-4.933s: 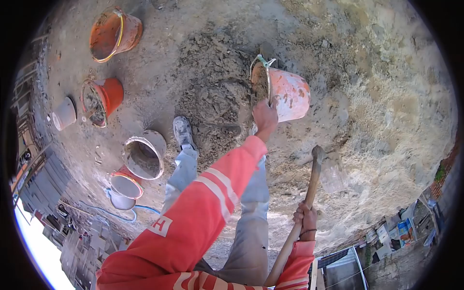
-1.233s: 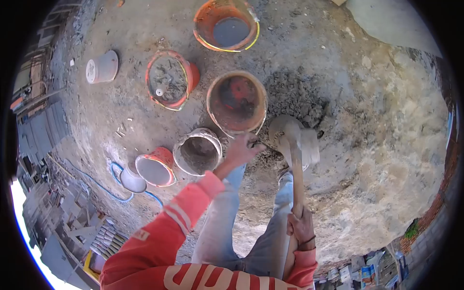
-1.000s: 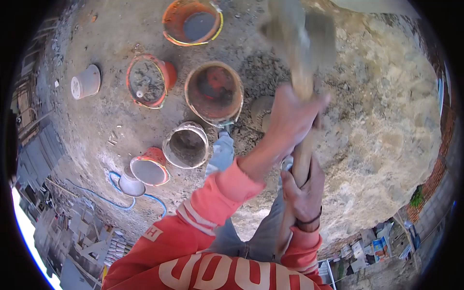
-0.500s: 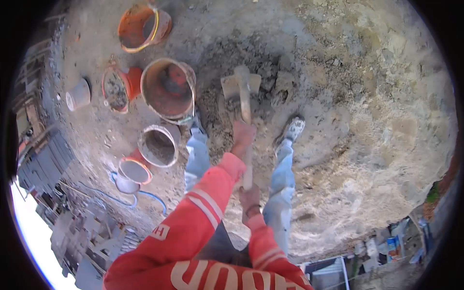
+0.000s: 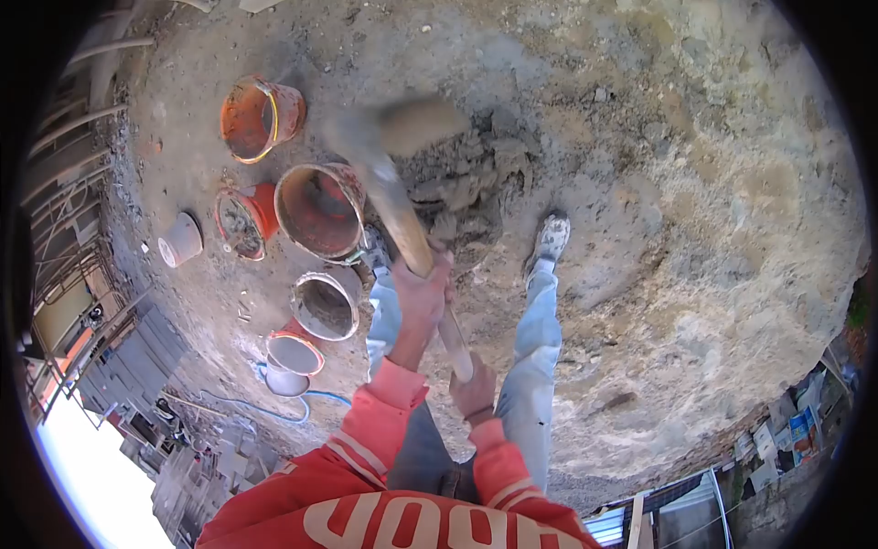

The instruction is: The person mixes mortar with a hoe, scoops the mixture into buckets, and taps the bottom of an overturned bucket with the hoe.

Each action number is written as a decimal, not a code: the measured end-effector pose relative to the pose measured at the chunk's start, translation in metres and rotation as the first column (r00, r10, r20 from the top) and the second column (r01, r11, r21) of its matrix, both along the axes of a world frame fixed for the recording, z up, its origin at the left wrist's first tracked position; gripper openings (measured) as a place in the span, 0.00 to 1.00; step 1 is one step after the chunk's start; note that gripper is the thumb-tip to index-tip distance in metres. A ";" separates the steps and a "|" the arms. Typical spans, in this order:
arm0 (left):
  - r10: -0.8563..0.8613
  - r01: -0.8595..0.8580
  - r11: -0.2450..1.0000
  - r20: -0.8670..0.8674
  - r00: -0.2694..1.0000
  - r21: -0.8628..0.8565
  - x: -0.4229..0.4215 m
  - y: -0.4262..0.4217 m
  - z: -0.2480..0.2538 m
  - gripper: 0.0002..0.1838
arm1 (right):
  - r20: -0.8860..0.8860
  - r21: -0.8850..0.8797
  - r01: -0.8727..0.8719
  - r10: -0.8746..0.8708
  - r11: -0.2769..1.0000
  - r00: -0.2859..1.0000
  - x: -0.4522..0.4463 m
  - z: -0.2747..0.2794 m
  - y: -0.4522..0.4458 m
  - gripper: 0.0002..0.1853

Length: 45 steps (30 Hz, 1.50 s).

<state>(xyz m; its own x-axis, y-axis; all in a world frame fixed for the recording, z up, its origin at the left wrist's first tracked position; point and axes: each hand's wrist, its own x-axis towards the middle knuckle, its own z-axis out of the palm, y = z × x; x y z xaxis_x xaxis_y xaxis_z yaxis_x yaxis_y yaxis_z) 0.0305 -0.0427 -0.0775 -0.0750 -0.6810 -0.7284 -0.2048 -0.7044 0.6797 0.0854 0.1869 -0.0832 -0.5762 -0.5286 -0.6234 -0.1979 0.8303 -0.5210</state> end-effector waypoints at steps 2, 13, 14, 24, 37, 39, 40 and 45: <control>0.009 -0.020 0.990 -0.081 0.997 -0.138 -0.007 -0.035 0.018 0.08 | 0.109 -0.020 -0.038 0.040 0.999 0.993 -0.026 -0.008 -0.044 0.17; -0.203 0.163 0.915 0.071 0.977 0.369 0.068 0.080 -0.266 0.09 | 0.459 0.378 0.191 -0.362 0.906 0.811 0.011 -0.063 -0.021 0.14; -0.201 0.158 0.909 0.074 0.977 0.385 0.075 0.093 -0.252 0.09 | 0.528 0.403 0.227 -0.428 0.886 0.734 0.002 -0.041 -0.030 0.14; -0.128 0.106 0.991 0.306 0.943 0.088 0.083 0.049 -0.084 0.07 | 0.304 0.172 0.116 -0.165 0.978 0.938 0.049 0.007 0.009 0.17; -0.222 0.138 0.938 0.246 0.943 0.319 0.112 0.118 -0.297 0.13 | 0.272 0.332 0.033 -0.129 0.943 0.954 0.050 -0.079 0.016 0.17; -0.221 0.123 0.927 0.252 0.942 0.354 0.108 0.124 -0.268 0.16 | 0.267 0.351 0.038 -0.139 0.936 0.953 0.045 -0.062 0.027 0.16; -0.147 0.041 0.910 0.230 0.962 0.413 0.103 0.122 -0.235 0.16 | 0.254 0.308 0.037 -0.120 0.951 0.960 0.042 -0.049 0.032 0.15; -0.033 -0.012 0.981 0.226 0.974 0.194 0.080 0.081 -0.103 0.07 | 0.244 0.161 0.071 -0.109 0.984 0.964 0.041 -0.033 0.050 0.17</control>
<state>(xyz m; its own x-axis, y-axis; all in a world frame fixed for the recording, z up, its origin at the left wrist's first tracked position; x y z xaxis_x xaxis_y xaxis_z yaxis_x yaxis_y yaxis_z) 0.1107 0.0379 -0.1809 0.1013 -0.5263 -0.8442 -0.3462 -0.8142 0.4661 0.1260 0.2365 -0.1165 -0.4315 -0.3714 -0.8221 0.0024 0.9109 -0.4127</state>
